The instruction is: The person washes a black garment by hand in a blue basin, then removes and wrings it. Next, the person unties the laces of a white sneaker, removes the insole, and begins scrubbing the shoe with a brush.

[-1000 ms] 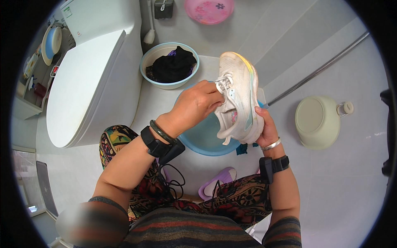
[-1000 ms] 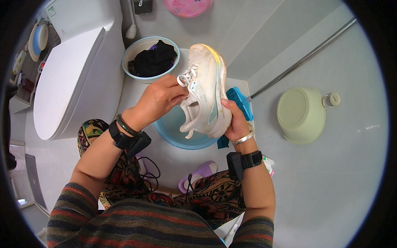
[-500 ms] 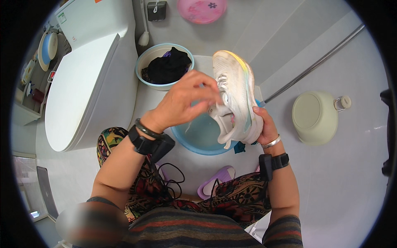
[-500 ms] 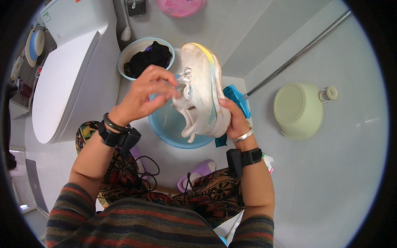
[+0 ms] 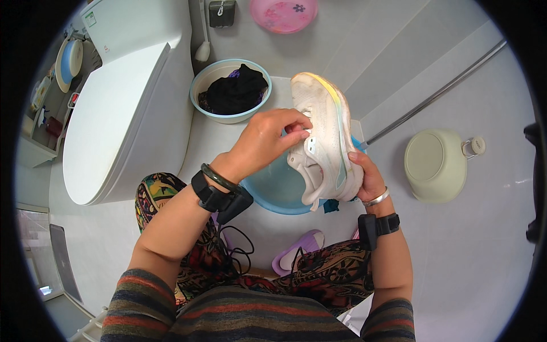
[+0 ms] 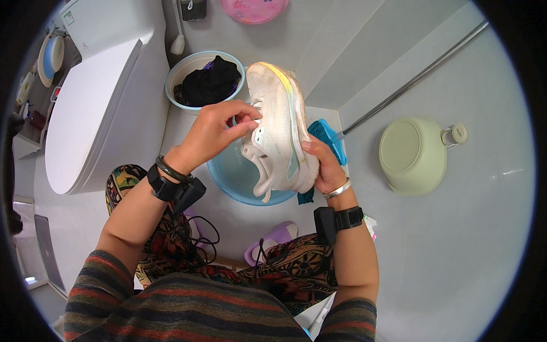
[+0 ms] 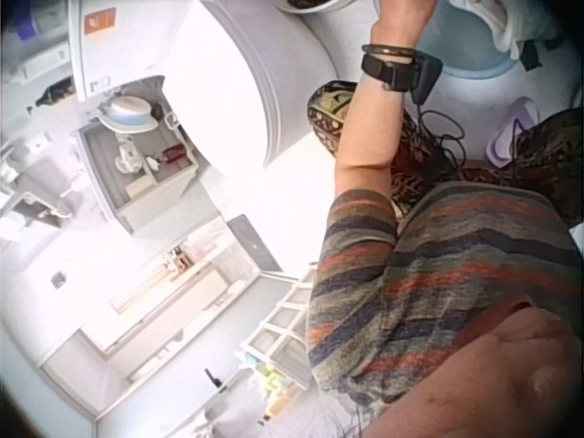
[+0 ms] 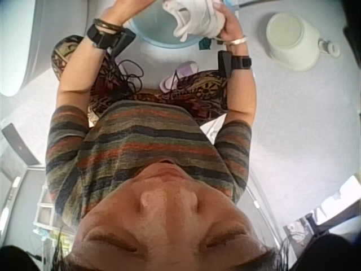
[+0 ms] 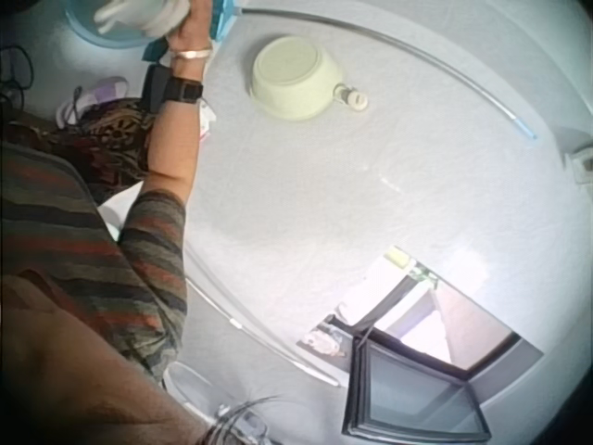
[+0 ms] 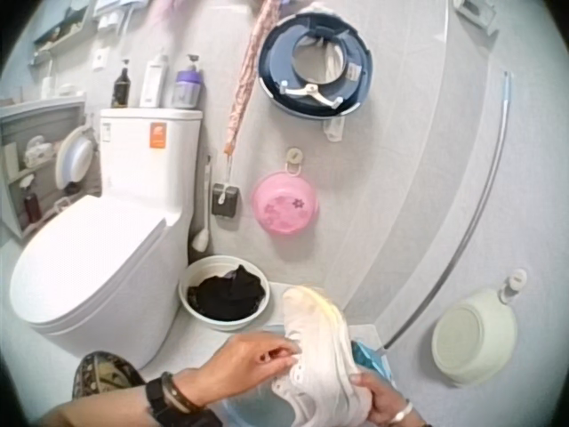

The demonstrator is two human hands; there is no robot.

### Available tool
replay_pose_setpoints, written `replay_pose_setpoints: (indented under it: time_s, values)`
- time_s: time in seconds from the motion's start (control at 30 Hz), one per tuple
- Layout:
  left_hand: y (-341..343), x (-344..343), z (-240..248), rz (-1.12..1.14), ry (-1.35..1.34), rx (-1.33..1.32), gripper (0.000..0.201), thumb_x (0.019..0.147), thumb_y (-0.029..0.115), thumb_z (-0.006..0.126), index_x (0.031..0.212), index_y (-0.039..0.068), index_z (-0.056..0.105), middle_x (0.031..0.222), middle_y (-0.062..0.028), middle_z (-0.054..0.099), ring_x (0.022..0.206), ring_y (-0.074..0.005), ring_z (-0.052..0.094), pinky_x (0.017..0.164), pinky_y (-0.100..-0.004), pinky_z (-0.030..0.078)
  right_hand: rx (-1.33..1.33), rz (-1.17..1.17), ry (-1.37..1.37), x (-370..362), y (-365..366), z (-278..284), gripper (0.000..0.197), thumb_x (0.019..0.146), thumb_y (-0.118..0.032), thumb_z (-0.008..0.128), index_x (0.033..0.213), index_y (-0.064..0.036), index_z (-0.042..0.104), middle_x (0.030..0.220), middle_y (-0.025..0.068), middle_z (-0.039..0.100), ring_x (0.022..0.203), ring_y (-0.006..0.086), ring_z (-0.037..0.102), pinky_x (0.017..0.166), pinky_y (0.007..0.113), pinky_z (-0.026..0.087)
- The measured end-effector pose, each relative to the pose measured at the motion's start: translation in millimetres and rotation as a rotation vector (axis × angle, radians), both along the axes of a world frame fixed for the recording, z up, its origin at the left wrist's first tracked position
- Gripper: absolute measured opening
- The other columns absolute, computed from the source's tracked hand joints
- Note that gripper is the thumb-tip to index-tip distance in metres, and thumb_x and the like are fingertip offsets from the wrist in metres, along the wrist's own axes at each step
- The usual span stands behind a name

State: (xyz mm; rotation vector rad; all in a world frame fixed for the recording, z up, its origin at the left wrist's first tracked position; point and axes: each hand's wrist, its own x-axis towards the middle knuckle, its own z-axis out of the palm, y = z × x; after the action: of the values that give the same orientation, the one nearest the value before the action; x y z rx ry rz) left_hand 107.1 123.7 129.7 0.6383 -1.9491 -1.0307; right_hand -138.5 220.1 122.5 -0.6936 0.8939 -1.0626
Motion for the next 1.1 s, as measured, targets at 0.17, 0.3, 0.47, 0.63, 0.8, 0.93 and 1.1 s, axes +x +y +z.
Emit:
replay_pose_setpoints:
  time_s: [0.17, 0.3, 0.47, 0.63, 0.8, 0.93, 1.1]
  values:
    - [-9, 9, 5, -0.083, 0.056, 0.558, 0.017, 0.092, 0.015, 0.059, 0.105, 0.007, 0.065, 0.067, 0.0011, 0.057, 0.064, -0.0023, 0.053, 0.057, -0.0210, 0.043, 0.044, -0.054, -0.026, -4, 2, -1, 0.068, 0.085, -0.029, 0.062, 0.142, -0.0007, 0.036, 0.126, 0.0139, 0.057, 0.111, 0.0221, 0.058, 0.098, 0.034, 0.046]
    - [3, 4, 5, -0.049, -0.150, 0.334, 0.019, 0.089, 0.015, 0.064, 0.104, 0.003, 0.065, 0.058, 0.0041, 0.053, 0.051, -0.0023, 0.048, 0.049, -0.0199, 0.039, 0.028, -0.026, -0.016, -4, 0, -2, 0.067, 0.086, -0.028, 0.061, 0.141, -0.0003, 0.037, 0.126, 0.0141, 0.057, 0.111, 0.0221, 0.058, 0.098, 0.034, 0.046]
    - [7, 2, 3, 0.087, -0.152, 0.072, 0.016, 0.088, 0.014, 0.066, 0.098, 0.002, 0.069, 0.061, 0.0033, 0.056, 0.053, -0.0033, 0.049, 0.049, -0.0207, 0.038, 0.018, -0.008, -0.038, -1, 1, -3, 0.066, 0.086, -0.028, 0.061, 0.141, 0.0002, 0.036, 0.126, 0.0145, 0.057, 0.112, 0.0222, 0.058, 0.098, 0.034, 0.046]
    - [-1, 5, 0, 0.080, 0.003, 0.254, 0.015, 0.088, 0.014, 0.065, 0.095, 0.002, 0.069, 0.064, 0.0012, 0.059, 0.056, -0.0050, 0.050, 0.051, -0.0219, 0.039, 0.036, -0.032, -0.045, -4, 3, -4, 0.066, 0.086, -0.028, 0.061, 0.141, 0.0004, 0.037, 0.126, 0.0158, 0.056, 0.111, 0.0237, 0.058, 0.098, 0.035, 0.047]
    - [-5, 8, 1, 0.280, 0.101, 0.238, 0.012, 0.087, 0.012, 0.066, 0.086, 0.001, 0.067, 0.060, 0.0019, 0.054, 0.057, -0.0053, 0.050, 0.054, -0.0227, 0.041, 0.063, -0.033, -0.116, -9, 5, -5, 0.065, 0.086, -0.028, 0.061, 0.139, 0.0009, 0.038, 0.125, 0.0173, 0.057, 0.110, 0.0258, 0.060, 0.096, 0.037, 0.049]
    - [7, 1, -1, 0.148, -0.001, -0.372, 0.013, 0.078, 0.005, 0.071, 0.091, 0.005, 0.067, 0.075, -0.0008, 0.059, 0.072, -0.0123, 0.056, 0.061, -0.0260, 0.044, 0.070, -0.032, -0.116, -8, 5, -3, 0.065, 0.086, -0.029, 0.061, 0.139, 0.0011, 0.038, 0.124, 0.0178, 0.058, 0.109, 0.0263, 0.060, 0.096, 0.038, 0.050]
    - [9, -5, -7, 0.192, -0.037, -0.340, 0.015, 0.077, 0.007, 0.072, 0.092, 0.007, 0.069, 0.081, -0.0031, 0.062, 0.076, -0.0152, 0.056, 0.063, -0.0269, 0.045, 0.060, 0.002, -0.099, -3, 5, -3, 0.066, 0.086, -0.029, 0.060, 0.139, 0.0012, 0.037, 0.124, 0.0182, 0.058, 0.109, 0.0268, 0.061, 0.096, 0.038, 0.049]
